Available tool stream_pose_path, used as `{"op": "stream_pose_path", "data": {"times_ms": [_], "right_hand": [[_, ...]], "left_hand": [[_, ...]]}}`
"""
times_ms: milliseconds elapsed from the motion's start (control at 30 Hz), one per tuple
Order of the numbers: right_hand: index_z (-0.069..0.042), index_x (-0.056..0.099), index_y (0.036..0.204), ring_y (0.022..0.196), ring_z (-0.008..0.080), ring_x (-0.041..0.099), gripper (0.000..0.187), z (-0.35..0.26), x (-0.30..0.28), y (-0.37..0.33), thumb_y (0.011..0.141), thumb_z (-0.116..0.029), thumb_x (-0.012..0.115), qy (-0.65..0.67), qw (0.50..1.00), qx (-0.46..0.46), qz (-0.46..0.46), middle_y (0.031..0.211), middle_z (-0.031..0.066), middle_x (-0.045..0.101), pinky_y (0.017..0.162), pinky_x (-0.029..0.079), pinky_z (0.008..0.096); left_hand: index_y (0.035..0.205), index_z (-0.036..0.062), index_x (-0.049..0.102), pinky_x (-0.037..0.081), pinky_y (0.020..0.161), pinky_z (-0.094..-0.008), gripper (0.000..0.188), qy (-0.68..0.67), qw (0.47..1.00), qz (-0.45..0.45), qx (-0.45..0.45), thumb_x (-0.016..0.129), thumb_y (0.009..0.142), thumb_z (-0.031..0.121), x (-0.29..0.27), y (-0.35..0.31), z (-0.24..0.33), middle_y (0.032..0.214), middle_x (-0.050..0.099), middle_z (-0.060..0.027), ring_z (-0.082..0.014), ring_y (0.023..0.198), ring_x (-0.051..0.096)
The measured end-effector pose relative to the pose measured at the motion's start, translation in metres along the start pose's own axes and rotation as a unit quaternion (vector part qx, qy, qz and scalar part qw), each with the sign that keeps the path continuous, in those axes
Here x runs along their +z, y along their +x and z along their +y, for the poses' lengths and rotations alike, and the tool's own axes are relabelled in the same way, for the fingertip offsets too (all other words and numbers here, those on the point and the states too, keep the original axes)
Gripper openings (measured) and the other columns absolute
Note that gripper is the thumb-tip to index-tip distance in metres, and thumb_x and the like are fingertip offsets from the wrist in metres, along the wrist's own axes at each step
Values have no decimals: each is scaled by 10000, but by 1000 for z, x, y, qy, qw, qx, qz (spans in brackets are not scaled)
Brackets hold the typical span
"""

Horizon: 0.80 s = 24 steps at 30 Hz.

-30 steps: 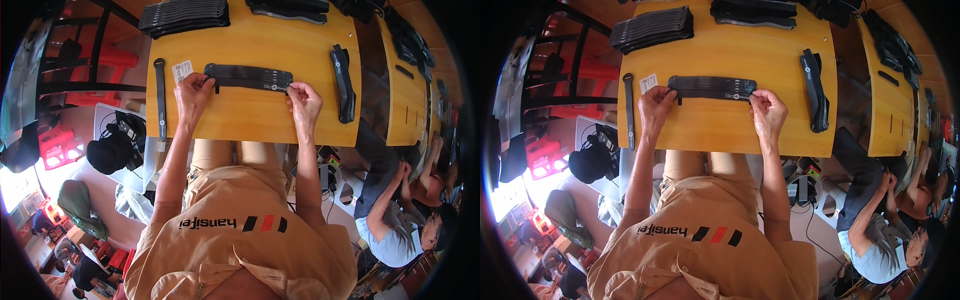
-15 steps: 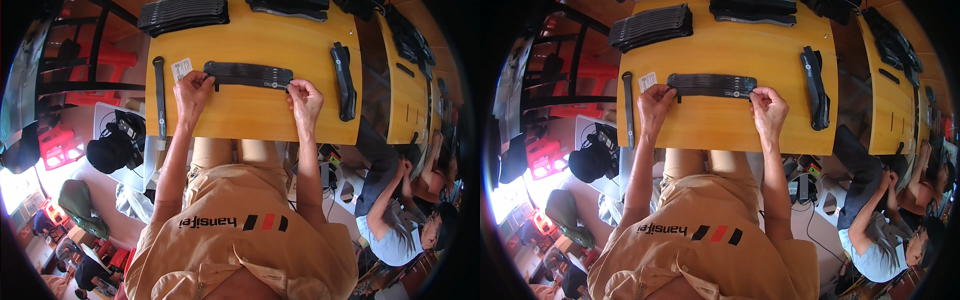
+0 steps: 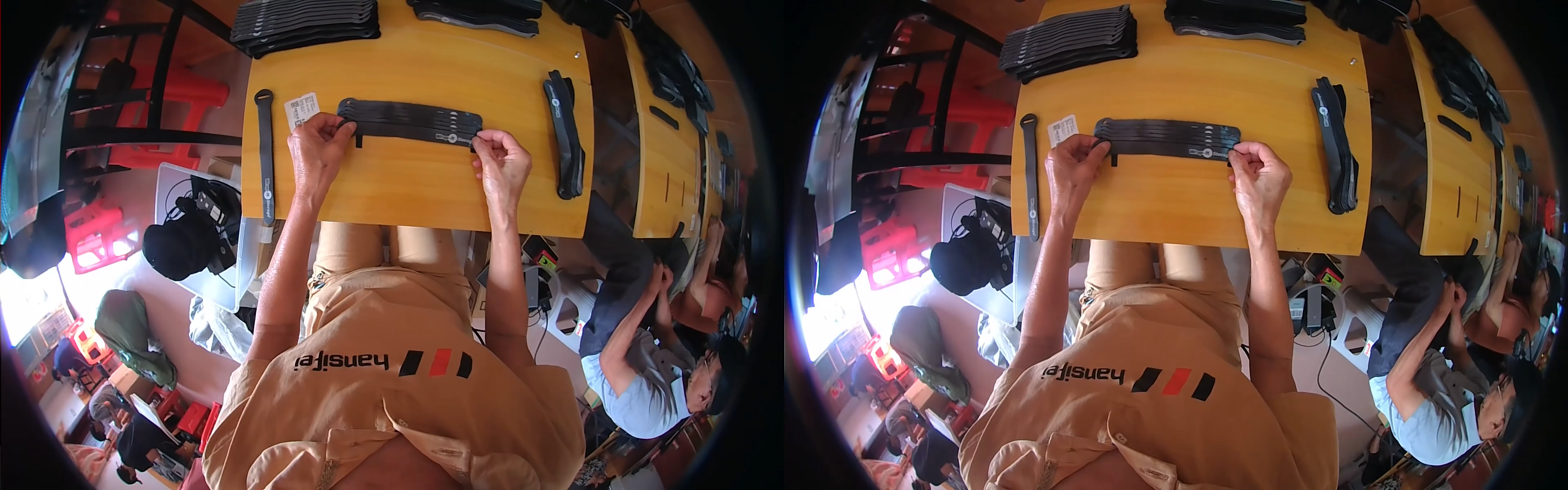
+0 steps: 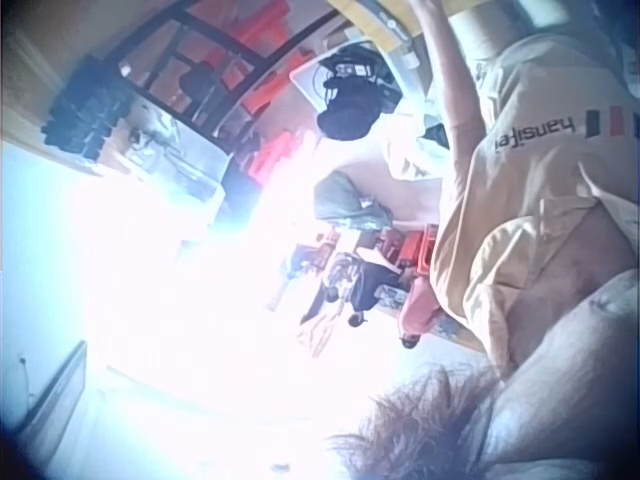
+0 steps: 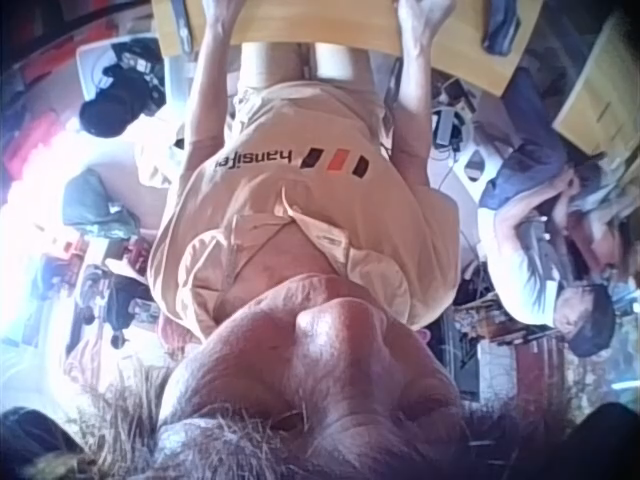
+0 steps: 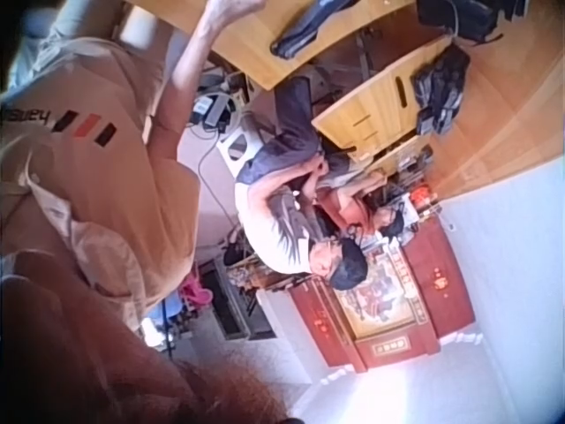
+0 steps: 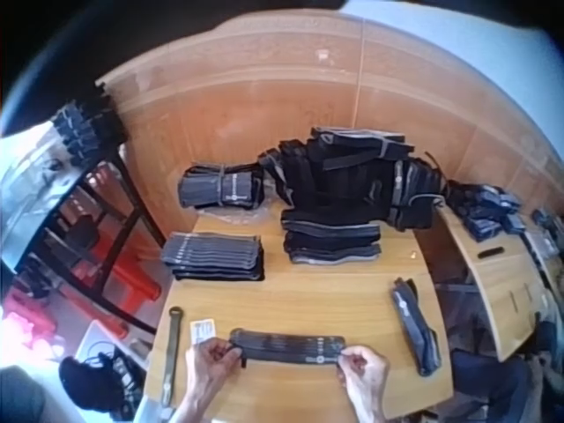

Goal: Assembling and organizing black straps on a workshop table.

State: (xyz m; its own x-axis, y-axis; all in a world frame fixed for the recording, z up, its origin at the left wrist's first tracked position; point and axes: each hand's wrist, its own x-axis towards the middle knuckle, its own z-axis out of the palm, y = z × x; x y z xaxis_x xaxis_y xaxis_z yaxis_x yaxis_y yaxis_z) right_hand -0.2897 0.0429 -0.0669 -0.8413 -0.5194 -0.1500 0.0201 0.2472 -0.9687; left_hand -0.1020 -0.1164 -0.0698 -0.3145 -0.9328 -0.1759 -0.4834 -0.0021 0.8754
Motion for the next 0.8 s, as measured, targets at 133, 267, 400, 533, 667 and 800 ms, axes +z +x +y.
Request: {"op": "stream_pose_path", "data": {"times_ms": [133, 267, 400, 533, 667, 800], "right_hand": [[15, 640, 820, 484, 43, 505, 41, -2, -1, 0, 781, 9, 652, 2, 1000, -1, -1, 634, 10, 589, 419, 427, 180], [14, 640, 810, 490, 43, 504, 31, -1, -2, 1, 781, 10, 650, -12, 1000, 2, 2, 627, 8, 585, 426, 435, 184], [11, 635, 788, 496, 42, 499, 18, -2, 0, 0, 776, 18, 647, -18, 1000, -3, 6, 618, 5, 577, 430, 442, 190], [11, 629, 779, 503, 45, 498, 22, -2, 0, 1, 772, 25, 645, -26, 1000, -10, 6, 618, 6, 574, 432, 448, 194], [12, 625, 774, 511, 52, 503, 31, -2, 0, 1, 765, 31, 649, -30, 999, -13, 6, 619, 8, 573, 440, 456, 202], [11, 623, 770, 517, 57, 510, 43, -3, 0, 1, 758, 39, 652, -33, 999, -19, 0, 622, 14, 574, 444, 460, 206]], "left_hand": [[785, -51, 657, 475, 555, -253, 205, 20, 1000, -1, 2, 710, 731, 140, 0, 0, 5, 624, 635, -89, -121, 560, 584], [780, -48, 656, 480, 562, -267, 199, 44, 999, -5, -1, 707, 732, 138, -1, 1, 9, 639, 645, -107, -143, 568, 605], [765, -41, 652, 482, 569, -271, 191, 48, 999, 2, -4, 707, 729, 139, 2, 2, 9, 642, 648, -109, -148, 575, 613], [749, -26, 643, 480, 569, -282, 182, 64, 998, 10, 6, 709, 725, 142, 3, 1, 8, 631, 640, -105, -155, 571, 611], [744, -15, 632, 477, 574, -306, 192, 75, 997, 25, 14, 715, 716, 156, 6, 1, 5, 617, 626, -101, -185, 563, 603], [745, -11, 622, 475, 587, -319, 208, 102, 994, 35, 18, 719, 710, 169, 4, -2, 10, 623, 619, -96, -207, 581, 603]]}}
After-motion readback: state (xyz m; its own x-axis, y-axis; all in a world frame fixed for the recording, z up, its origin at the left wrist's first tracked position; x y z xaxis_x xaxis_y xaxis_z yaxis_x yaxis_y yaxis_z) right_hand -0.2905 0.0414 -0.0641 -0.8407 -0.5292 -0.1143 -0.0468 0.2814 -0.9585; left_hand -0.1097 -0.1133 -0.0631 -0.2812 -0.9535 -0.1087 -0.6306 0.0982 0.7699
